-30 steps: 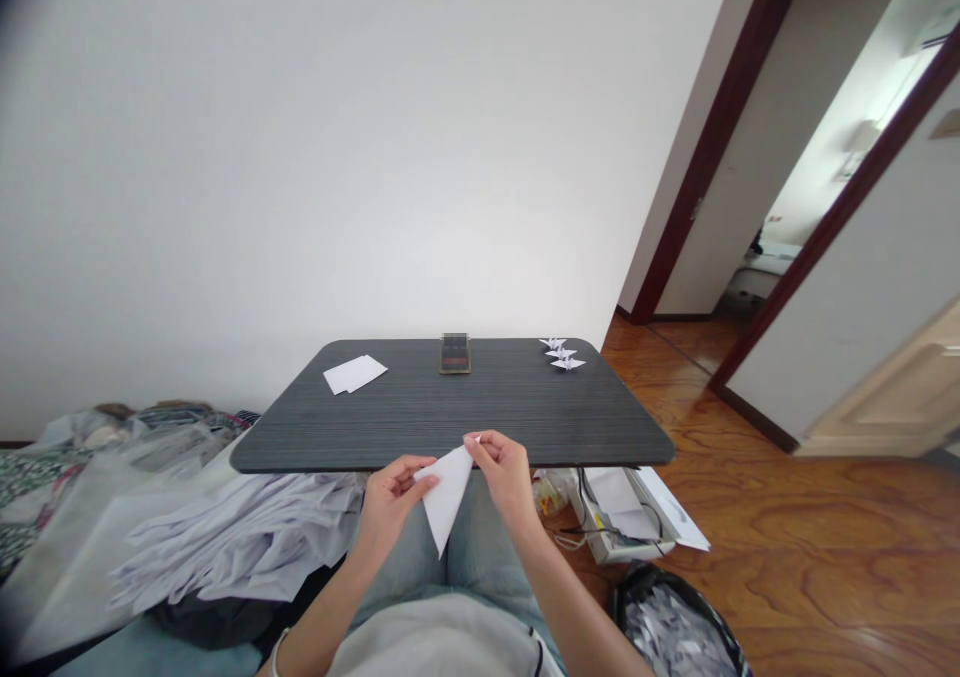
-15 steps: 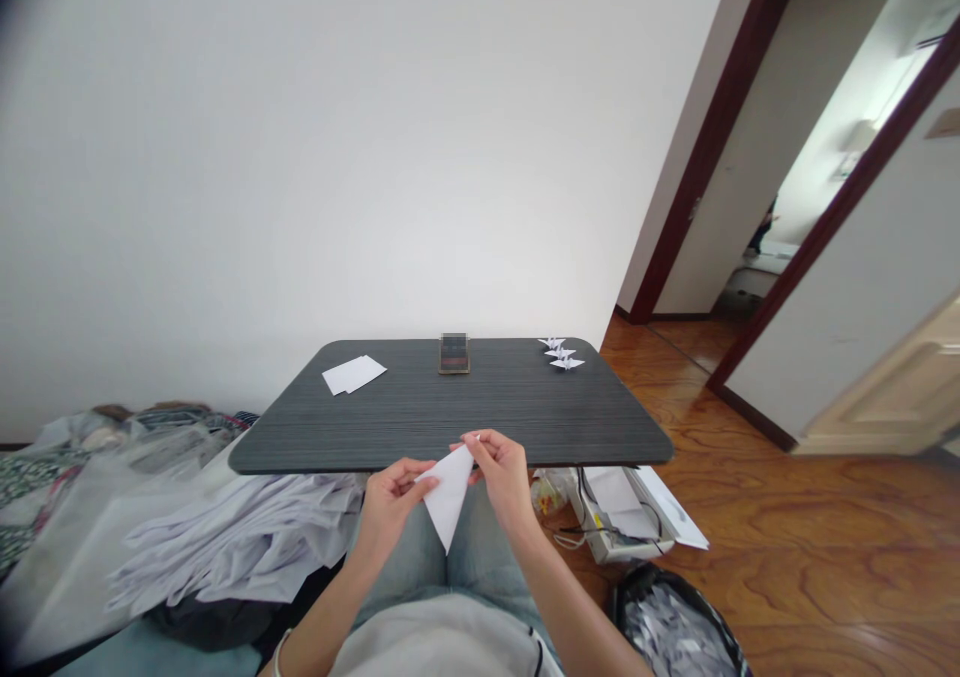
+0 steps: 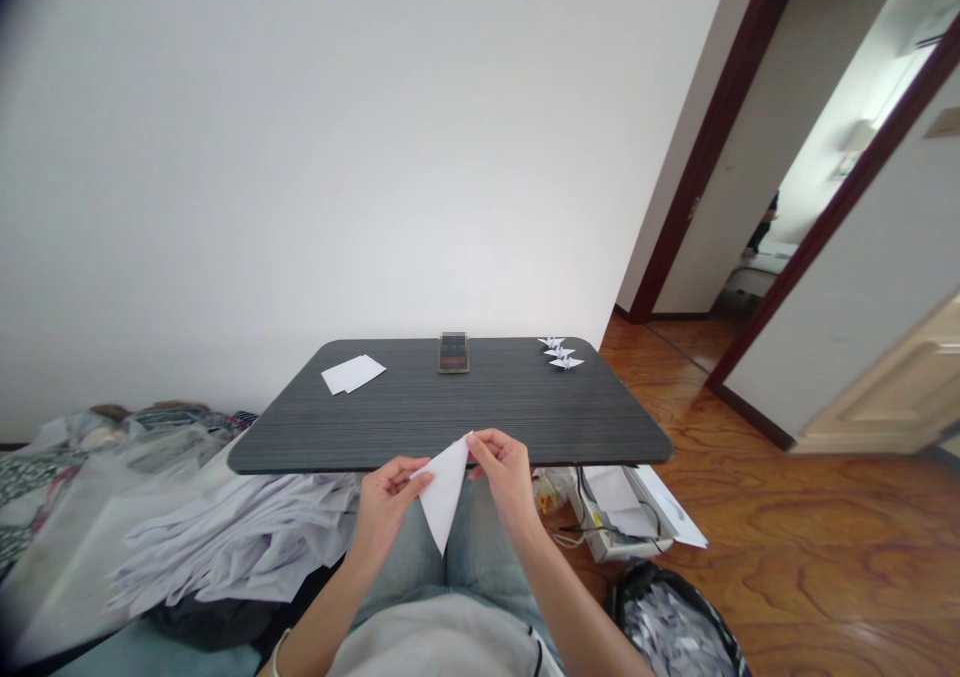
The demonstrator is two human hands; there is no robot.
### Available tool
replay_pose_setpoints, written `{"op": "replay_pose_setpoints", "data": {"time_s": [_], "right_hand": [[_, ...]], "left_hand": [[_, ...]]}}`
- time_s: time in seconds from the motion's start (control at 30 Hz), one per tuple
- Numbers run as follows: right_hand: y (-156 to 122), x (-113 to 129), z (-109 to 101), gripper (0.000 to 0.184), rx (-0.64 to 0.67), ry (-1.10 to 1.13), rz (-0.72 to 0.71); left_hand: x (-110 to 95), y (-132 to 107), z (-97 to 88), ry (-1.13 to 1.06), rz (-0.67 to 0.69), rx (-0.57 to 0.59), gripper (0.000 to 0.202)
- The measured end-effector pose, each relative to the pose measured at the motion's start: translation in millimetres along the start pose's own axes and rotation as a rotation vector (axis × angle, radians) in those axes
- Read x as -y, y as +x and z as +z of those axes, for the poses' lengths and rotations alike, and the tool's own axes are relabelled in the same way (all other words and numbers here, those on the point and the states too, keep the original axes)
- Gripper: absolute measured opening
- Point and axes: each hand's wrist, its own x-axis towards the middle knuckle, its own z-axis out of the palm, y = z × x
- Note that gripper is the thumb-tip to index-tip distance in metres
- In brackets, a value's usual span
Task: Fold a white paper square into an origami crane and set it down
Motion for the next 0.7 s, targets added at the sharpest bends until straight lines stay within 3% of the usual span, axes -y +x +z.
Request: {"op": "replay_pose_setpoints", "data": {"time_s": [0.27,0.7], "right_hand": [[-1.0,1.4,2.6,0.026,-0.063,-0.018,-0.034],[-1.2,-2.3,1.5,0.022,-0.052,0.078,-0.004]], "left_hand": [[-1.0,-1.2,0.4,0.023,0.012,0.008,0.027],[-1.6,-1.7,-0.9,0.012,0.007,0.043,0.024]]}}
